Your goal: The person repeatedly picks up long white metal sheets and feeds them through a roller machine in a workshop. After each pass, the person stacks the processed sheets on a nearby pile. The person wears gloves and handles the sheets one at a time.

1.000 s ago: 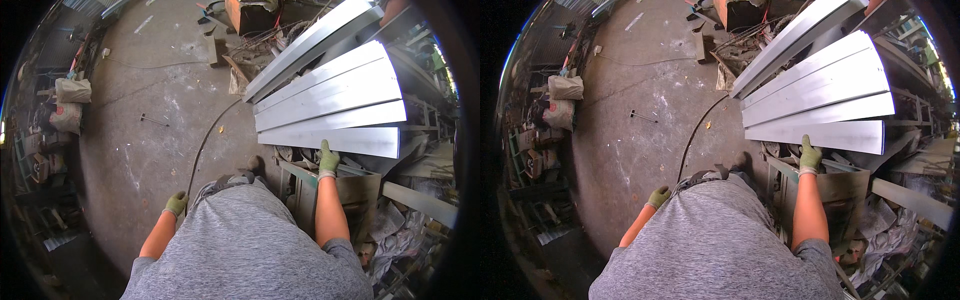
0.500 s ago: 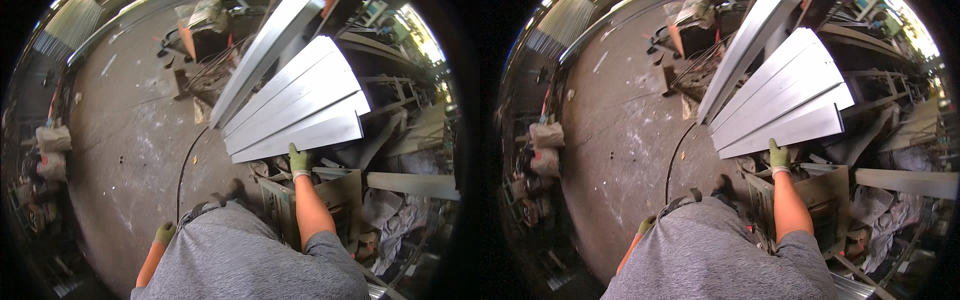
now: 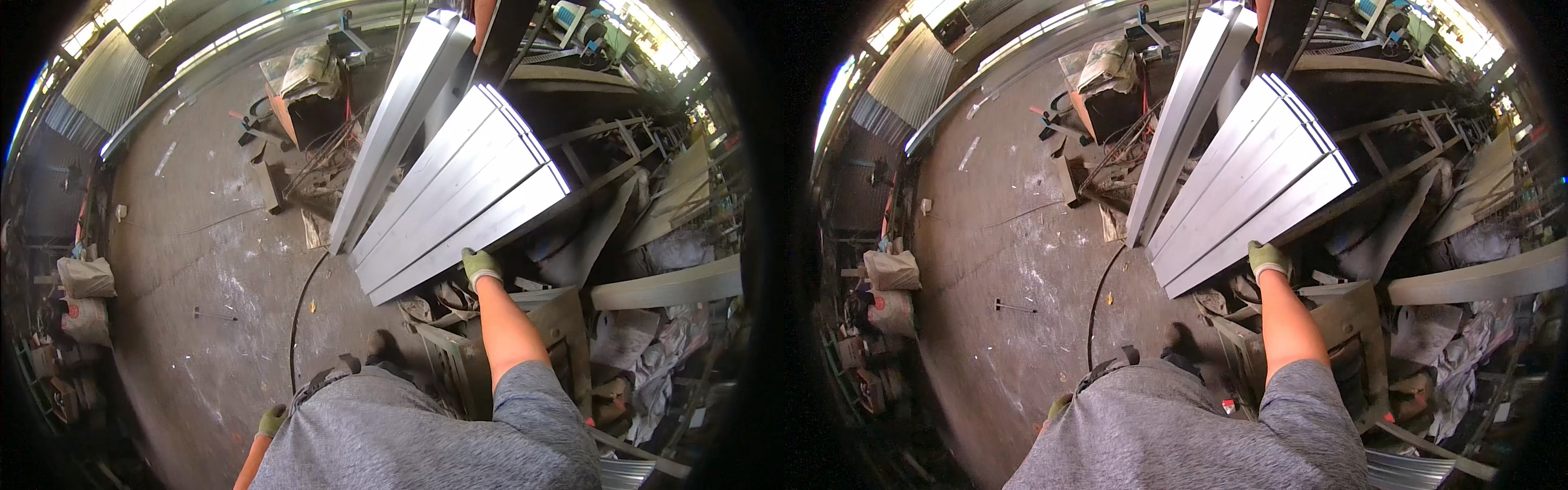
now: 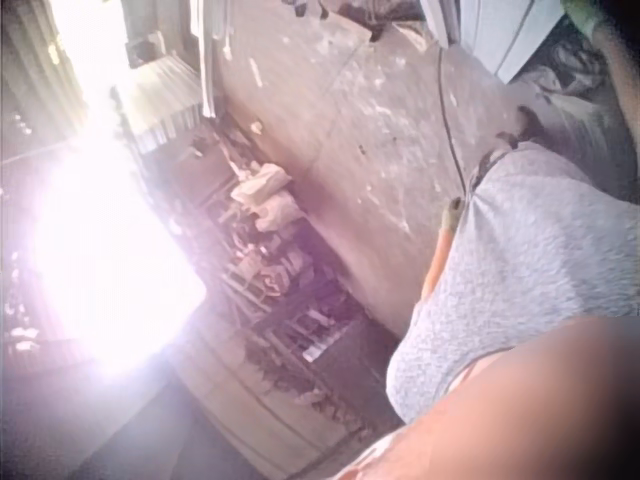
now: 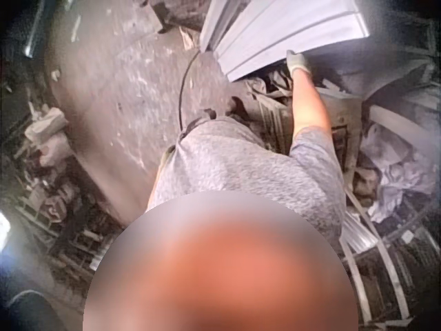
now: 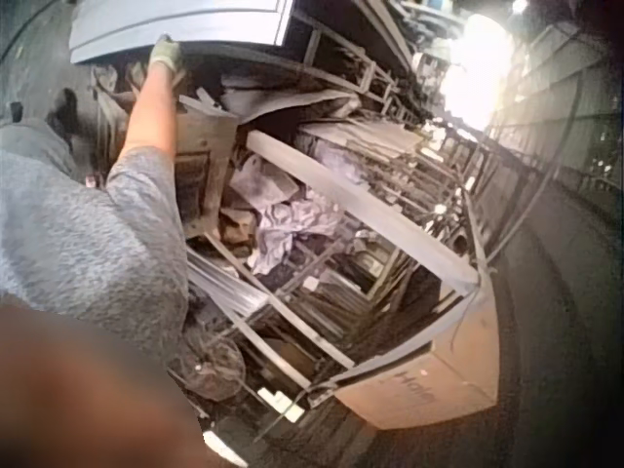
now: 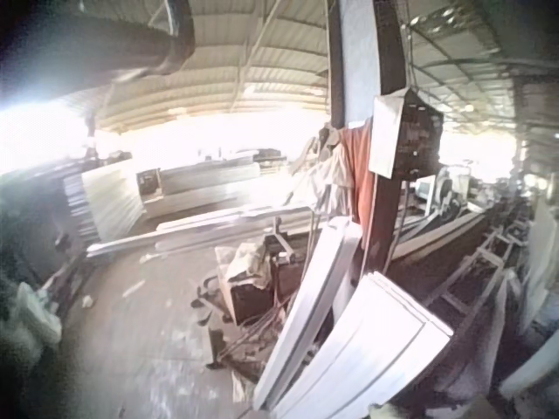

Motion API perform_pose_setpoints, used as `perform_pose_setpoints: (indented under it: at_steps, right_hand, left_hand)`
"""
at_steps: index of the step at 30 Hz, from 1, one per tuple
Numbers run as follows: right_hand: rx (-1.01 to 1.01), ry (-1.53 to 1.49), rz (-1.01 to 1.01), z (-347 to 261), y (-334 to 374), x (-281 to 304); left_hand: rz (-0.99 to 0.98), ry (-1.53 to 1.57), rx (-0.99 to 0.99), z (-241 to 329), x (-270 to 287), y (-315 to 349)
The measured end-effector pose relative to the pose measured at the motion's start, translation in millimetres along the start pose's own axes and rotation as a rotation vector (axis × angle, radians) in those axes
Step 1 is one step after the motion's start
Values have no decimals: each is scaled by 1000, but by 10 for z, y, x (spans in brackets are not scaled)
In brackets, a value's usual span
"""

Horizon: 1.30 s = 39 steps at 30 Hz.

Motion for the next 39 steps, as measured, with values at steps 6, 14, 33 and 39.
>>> perform_pose_setpoints:
  at_steps: [6,14,33,39]
  right_hand:
    - [-90,-135,13,-40,-187,-228]
    - [-187,-599,-236,122,-404,-414]
    - [369,-217,-235,249,2371,-1948]
    - [119,-80,-552,1429,3734,-2397]
  left_hand:
    - [44,52,-47,-226,-52,-91]
    - [-21,38,-24,7,-27,253]
    - [-78,-238,-216,35,324,-561]
    - [-144,-272,-385,234,393,-538]
Point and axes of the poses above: each hand's wrist, its own y-axis away from the middle knuckle, its own x-axis out of the back of the hand, z = x × y, the point moved 3 cm from there along -y, towards the middle knuckle, and after that the axes turned 2 degrees about y, right-handed, at the moved point
